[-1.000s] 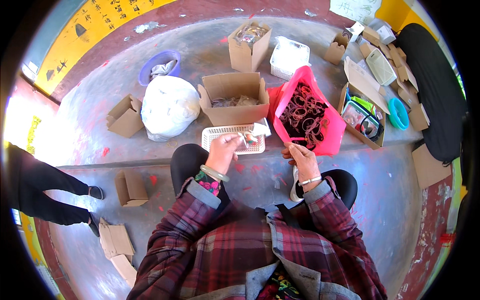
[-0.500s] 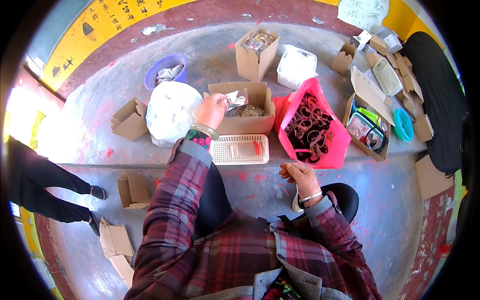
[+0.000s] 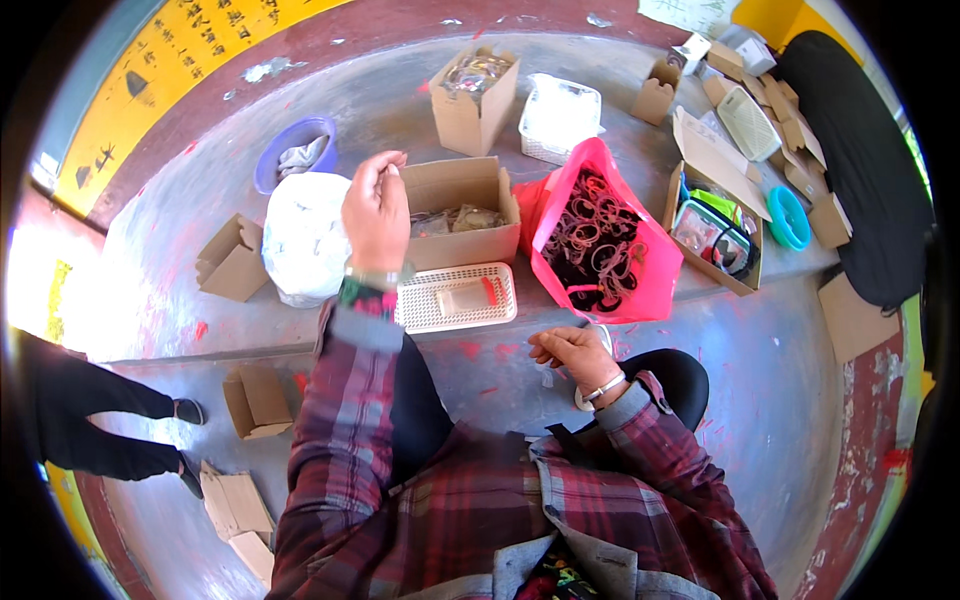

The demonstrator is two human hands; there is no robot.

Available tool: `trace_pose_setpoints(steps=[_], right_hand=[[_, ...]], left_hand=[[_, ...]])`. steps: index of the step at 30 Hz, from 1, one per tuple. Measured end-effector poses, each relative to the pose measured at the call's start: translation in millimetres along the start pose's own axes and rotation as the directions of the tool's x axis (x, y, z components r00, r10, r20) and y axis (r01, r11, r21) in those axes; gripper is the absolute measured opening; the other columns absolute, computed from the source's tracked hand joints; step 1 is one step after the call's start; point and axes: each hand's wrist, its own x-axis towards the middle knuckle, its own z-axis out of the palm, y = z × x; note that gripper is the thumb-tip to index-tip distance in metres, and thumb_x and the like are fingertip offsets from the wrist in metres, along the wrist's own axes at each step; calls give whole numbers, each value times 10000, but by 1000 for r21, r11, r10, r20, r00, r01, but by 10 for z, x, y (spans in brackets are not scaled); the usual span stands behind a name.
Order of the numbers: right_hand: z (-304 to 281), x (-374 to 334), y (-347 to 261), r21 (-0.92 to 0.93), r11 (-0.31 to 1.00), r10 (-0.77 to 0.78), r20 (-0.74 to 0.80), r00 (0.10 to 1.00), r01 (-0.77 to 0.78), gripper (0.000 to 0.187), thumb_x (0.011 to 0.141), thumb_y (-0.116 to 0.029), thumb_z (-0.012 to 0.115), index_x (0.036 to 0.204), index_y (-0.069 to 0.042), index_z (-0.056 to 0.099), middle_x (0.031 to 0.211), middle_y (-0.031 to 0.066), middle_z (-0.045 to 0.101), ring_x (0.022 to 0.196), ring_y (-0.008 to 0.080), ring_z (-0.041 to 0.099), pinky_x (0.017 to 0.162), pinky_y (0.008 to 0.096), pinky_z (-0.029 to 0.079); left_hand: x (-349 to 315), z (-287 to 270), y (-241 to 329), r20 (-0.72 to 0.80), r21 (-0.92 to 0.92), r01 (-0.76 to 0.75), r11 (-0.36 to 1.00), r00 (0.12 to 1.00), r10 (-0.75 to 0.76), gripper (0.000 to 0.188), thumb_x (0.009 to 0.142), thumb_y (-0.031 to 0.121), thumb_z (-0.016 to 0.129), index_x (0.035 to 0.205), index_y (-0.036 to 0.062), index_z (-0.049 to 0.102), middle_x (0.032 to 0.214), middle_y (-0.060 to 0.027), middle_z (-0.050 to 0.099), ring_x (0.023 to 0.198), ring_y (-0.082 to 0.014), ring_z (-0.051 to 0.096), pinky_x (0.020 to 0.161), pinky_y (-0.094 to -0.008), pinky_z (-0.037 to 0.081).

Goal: The person sits on the floor and repeatedly picks up small red cords from a pink bag, untangles them, and places them into a white basket. The person handles the cords one at a time throughout the clip.

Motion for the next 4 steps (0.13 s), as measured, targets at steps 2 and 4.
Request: trace_pose_setpoints(steps=[2,4], right_hand=[[10,-3,39,-19,999,41,17,999,-40,258,888,-220,506,942,-12,649,798,26,642,712,77,572,613,210,417],[44,0,46,-36,999,30,31,999,-29,249,884,-217,513,937,-19,653,792,24,639,711,74,569,608,207,416]], left_hand=[[-270,-126,856,-44,-228,-229,946,973,225,181,833,-46,437,954,-33,571,915,-107,612,843,-188,580,736,-266,443],[-364,-268,1175,-155,-111,-503,857,861,485,176,814,-42,436,913,-67,579,837,-140,615,753,-225,589,689,-303,463]])
